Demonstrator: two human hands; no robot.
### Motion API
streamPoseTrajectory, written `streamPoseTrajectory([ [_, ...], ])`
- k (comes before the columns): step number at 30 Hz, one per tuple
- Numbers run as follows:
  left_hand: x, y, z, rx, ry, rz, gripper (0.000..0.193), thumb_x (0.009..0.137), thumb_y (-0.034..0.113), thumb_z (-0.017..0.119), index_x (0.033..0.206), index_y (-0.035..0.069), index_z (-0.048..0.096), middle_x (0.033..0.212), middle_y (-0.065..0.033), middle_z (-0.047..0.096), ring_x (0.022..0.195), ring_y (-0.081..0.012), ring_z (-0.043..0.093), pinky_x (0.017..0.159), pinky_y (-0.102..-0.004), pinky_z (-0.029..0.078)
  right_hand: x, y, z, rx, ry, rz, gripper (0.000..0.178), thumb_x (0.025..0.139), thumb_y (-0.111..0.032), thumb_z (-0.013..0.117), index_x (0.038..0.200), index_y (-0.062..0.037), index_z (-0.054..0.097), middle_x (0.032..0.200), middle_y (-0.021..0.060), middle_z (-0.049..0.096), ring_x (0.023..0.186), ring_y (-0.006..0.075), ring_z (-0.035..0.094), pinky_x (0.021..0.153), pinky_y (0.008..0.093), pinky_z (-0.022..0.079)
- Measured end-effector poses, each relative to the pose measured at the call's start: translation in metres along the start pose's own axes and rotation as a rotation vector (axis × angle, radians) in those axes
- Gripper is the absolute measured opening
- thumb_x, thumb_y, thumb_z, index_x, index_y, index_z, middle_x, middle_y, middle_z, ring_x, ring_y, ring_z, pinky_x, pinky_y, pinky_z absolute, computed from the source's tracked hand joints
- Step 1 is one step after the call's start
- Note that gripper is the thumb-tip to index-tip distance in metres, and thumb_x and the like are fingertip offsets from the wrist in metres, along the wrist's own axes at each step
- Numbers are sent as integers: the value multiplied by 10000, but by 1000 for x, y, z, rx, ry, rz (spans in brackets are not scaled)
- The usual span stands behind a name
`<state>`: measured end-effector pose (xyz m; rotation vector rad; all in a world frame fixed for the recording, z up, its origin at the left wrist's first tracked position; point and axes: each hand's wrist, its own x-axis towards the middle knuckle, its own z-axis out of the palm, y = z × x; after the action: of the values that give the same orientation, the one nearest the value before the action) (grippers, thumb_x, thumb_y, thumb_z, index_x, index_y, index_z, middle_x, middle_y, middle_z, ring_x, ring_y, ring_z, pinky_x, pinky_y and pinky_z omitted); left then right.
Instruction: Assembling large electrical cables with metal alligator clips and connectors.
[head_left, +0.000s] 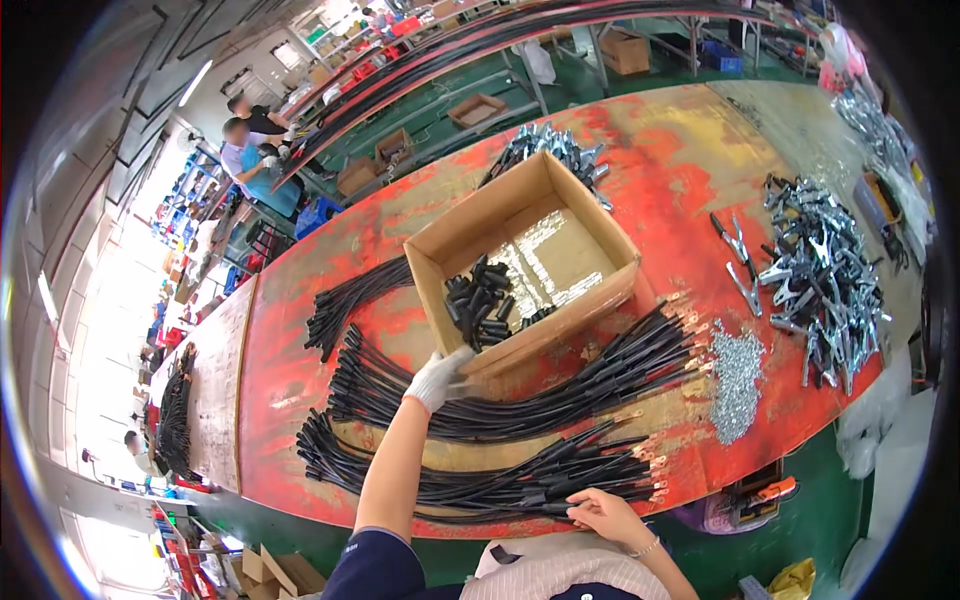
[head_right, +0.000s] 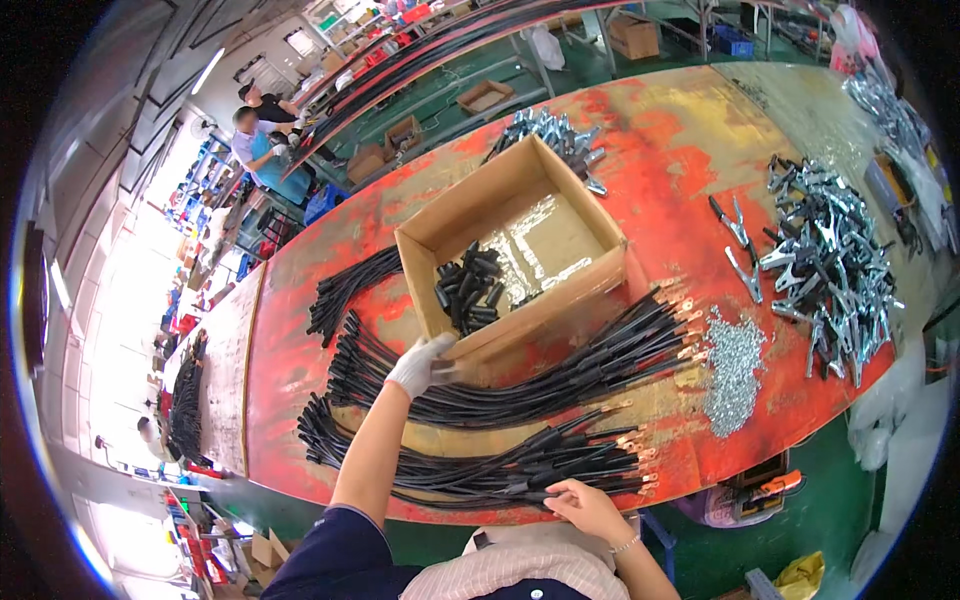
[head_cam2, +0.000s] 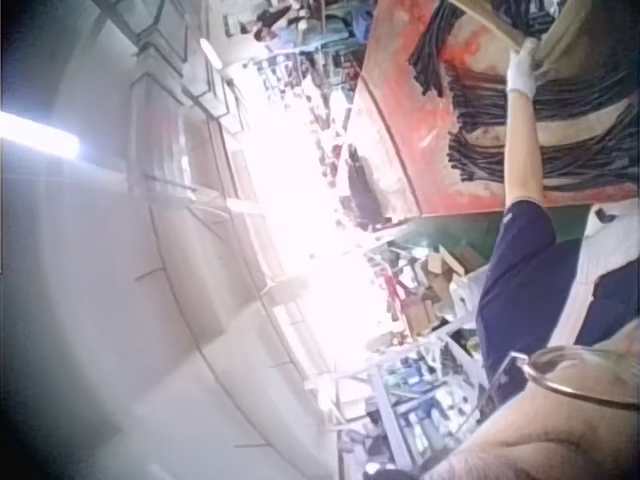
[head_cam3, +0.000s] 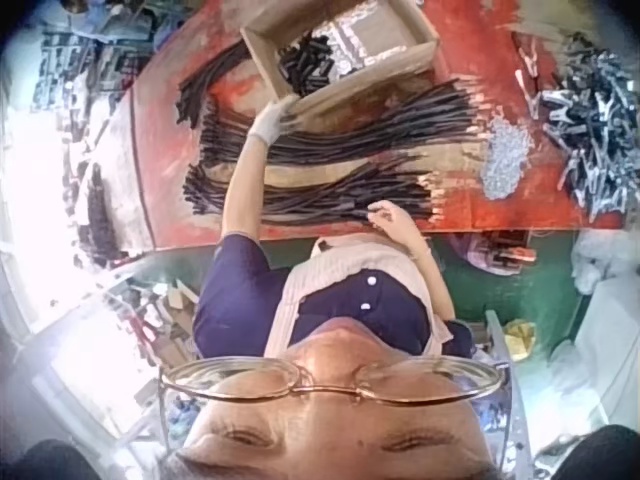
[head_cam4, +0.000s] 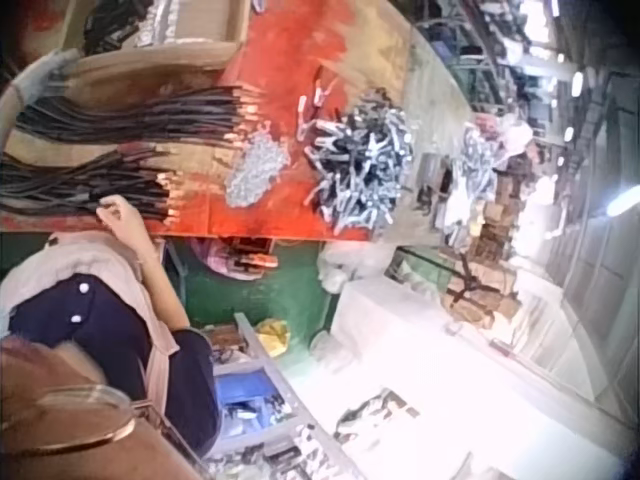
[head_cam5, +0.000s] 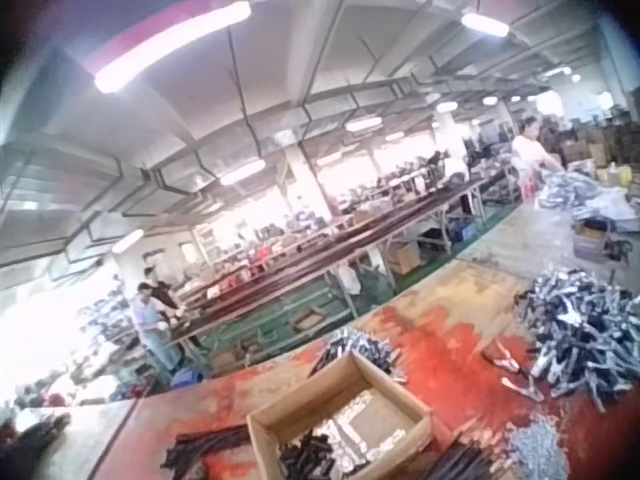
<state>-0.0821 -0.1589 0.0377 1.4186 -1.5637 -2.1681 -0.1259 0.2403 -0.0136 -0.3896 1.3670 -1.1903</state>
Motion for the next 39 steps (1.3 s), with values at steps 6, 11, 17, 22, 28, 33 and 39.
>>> streamPoseTrajectory([
  [6, 19, -4, 9, 1237, -113, 469, 415, 855, 397, 696, 1039, 24, 701, 919, -208, 694, 879, -387, 658, 779, -421, 529, -36, 31, -29, 351, 378, -153, 255, 931, -66, 601, 1171, 12, 565, 937, 118, 686, 829, 153, 661, 742, 267, 548],
  [11, 70, -53, 1, -727, -155, -18, 303, 963, -19, 359, 1181, -227, 386, 1269, -330, 429, 1164, -463, 498, 985, -556, 500, -41, 39, -15, 335, 514, -216, 231, 934, -74, 594, 1150, 6, 578, 962, 112, 673, 796, 142, 642, 715, 260, 533],
  [17, -23, 21, -38, -858, -54, 92, 323, 966, 6, 350, 1189, -223, 303, 1203, -343, 438, 1052, -486, 563, 867, -518, 582, -22, -7, 36, 150, 587, -307, 197, 984, -118, 558, 1138, -8, 611, 949, 33, 636, 826, 119, 597, 758, 260, 504],
  [22, -78, 25, -195, -875, -88, 217, 361, 960, 18, 345, 1214, -222, 250, 1152, -380, 461, 939, -509, 613, 787, -499, 609, 46, 26, 90, 67, 508, -373, 233, 992, -199, 521, 1083, -3, 608, 950, 87, 662, 833, 150, 624, 784, 286, 508],
  [28, -148, -16, -416, -1025, 200, 169, 311, 903, -19, 451, 1136, -217, 396, 1120, -309, 551, 972, -493, 621, 891, -513, 567, 80, 12, 275, 43, 512, -427, 203, 993, -134, 533, 1078, 16, 639, 1025, 88, 675, 894, 125, 606, 773, 254, 468],
  [33, -169, -64, -545, 384, 601, 493, 222, 841, 169, 752, 974, -1, 702, 754, -51, 675, 706, -151, 634, 624, -317, 485, 83, 22, 346, 8, 564, -416, 251, 951, -26, 527, 1180, 49, 600, 1043, 107, 688, 960, 161, 642, 873, 273, 490],
  [39, -110, -106, -665, 666, 717, 346, 357, 825, 62, 675, 1168, -33, 642, 1061, -151, 698, 929, -197, 665, 840, -346, 527, 64, 32, 360, -104, 683, -243, 249, 860, -208, 724, 1024, -25, 682, 932, 64, 723, 847, 117, 671, 742, 270, 528],
])
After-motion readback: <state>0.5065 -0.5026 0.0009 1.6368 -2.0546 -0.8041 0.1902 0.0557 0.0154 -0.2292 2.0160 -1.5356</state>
